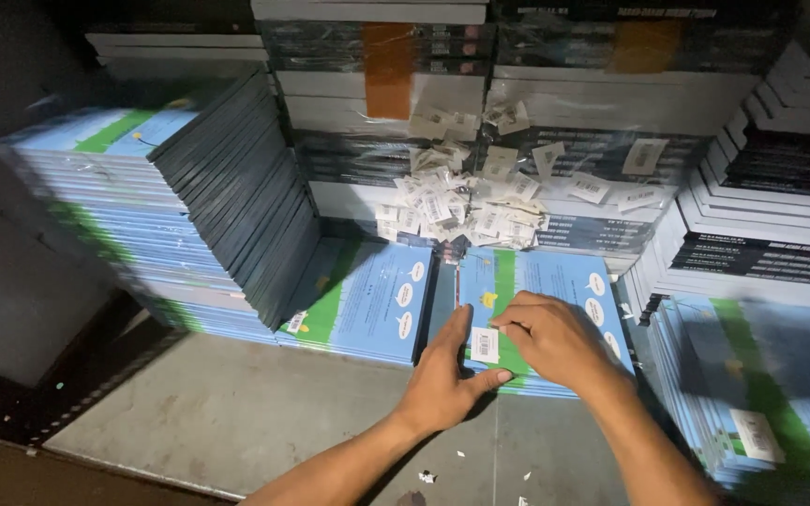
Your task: Removing price or barcode stickers from the back covers of books by peeling them off with fingernails.
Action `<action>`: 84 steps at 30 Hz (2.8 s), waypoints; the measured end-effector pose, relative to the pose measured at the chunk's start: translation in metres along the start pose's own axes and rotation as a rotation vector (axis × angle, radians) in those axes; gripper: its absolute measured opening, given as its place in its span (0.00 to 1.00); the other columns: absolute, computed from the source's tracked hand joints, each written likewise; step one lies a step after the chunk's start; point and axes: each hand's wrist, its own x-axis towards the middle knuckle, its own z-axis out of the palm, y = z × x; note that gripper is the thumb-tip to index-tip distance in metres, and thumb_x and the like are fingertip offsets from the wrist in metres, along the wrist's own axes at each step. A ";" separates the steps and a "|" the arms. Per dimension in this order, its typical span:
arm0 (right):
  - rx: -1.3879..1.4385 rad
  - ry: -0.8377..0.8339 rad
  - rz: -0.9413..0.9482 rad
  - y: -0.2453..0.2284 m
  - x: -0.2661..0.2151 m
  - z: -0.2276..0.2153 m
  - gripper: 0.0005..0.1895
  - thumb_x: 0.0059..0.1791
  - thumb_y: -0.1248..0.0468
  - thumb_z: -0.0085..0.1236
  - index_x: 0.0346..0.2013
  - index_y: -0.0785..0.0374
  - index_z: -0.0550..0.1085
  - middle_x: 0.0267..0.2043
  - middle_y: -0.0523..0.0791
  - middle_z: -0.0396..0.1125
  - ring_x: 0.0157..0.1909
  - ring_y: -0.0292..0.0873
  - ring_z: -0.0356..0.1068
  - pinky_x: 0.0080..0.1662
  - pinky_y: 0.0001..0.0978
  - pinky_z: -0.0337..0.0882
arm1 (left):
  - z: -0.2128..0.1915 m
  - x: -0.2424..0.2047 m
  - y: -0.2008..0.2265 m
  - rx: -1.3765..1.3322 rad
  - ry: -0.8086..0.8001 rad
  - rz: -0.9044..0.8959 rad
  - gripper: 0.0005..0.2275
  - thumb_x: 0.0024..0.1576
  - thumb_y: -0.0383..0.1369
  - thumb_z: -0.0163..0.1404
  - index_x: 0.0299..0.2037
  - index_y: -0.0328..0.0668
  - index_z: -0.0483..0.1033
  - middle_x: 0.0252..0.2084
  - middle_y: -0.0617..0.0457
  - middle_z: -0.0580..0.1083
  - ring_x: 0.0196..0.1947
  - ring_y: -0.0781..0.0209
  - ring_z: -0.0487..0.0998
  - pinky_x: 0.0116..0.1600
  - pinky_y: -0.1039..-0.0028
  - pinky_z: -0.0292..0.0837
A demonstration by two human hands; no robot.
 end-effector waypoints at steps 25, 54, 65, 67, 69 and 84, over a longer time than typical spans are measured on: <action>-0.119 0.024 0.030 -0.016 -0.006 0.002 0.06 0.49 0.61 0.51 0.30 0.50 0.76 0.30 0.33 0.72 0.31 0.39 0.67 0.33 0.36 0.66 | 0.001 -0.001 0.001 0.024 0.000 0.044 0.47 0.53 0.57 0.51 0.74 0.30 0.45 0.77 0.35 0.48 0.78 0.42 0.44 0.75 0.54 0.44; -0.161 -0.140 0.029 -0.004 -0.003 0.011 0.08 0.49 0.64 0.48 0.41 0.49 0.72 0.45 0.36 0.68 0.42 0.45 0.71 0.38 0.44 0.68 | 0.001 -0.001 0.001 0.008 0.014 0.035 0.45 0.54 0.51 0.54 0.74 0.29 0.45 0.77 0.35 0.48 0.78 0.42 0.45 0.76 0.54 0.44; -0.151 0.013 0.025 -0.009 0.002 0.026 0.08 0.51 0.59 0.52 0.41 0.52 0.78 0.42 0.37 0.69 0.44 0.46 0.70 0.41 0.45 0.70 | 0.001 -0.001 0.002 0.010 0.007 0.013 0.43 0.56 0.50 0.53 0.74 0.31 0.44 0.77 0.37 0.49 0.78 0.43 0.45 0.76 0.54 0.44; -0.178 0.013 0.068 -0.013 0.002 0.026 0.08 0.50 0.64 0.49 0.39 0.51 0.76 0.42 0.36 0.68 0.44 0.47 0.68 0.38 0.47 0.69 | 0.000 -0.001 0.003 0.013 0.005 0.007 0.43 0.56 0.50 0.53 0.74 0.32 0.44 0.77 0.37 0.49 0.78 0.43 0.45 0.76 0.54 0.44; -0.190 -0.043 0.115 -0.017 0.002 0.023 0.10 0.50 0.64 0.49 0.42 0.49 0.75 0.48 0.35 0.68 0.49 0.45 0.69 0.40 0.46 0.71 | -0.001 -0.002 0.004 0.002 0.004 -0.014 0.43 0.56 0.49 0.54 0.74 0.32 0.44 0.78 0.38 0.48 0.78 0.44 0.44 0.76 0.55 0.43; -0.034 0.002 0.034 -0.029 -0.002 0.003 0.07 0.50 0.60 0.56 0.38 0.55 0.80 0.37 0.44 0.72 0.44 0.54 0.74 0.45 0.45 0.73 | -0.015 -0.010 0.042 0.023 0.002 -0.072 0.42 0.57 0.44 0.57 0.73 0.24 0.49 0.73 0.26 0.54 0.75 0.33 0.53 0.75 0.51 0.50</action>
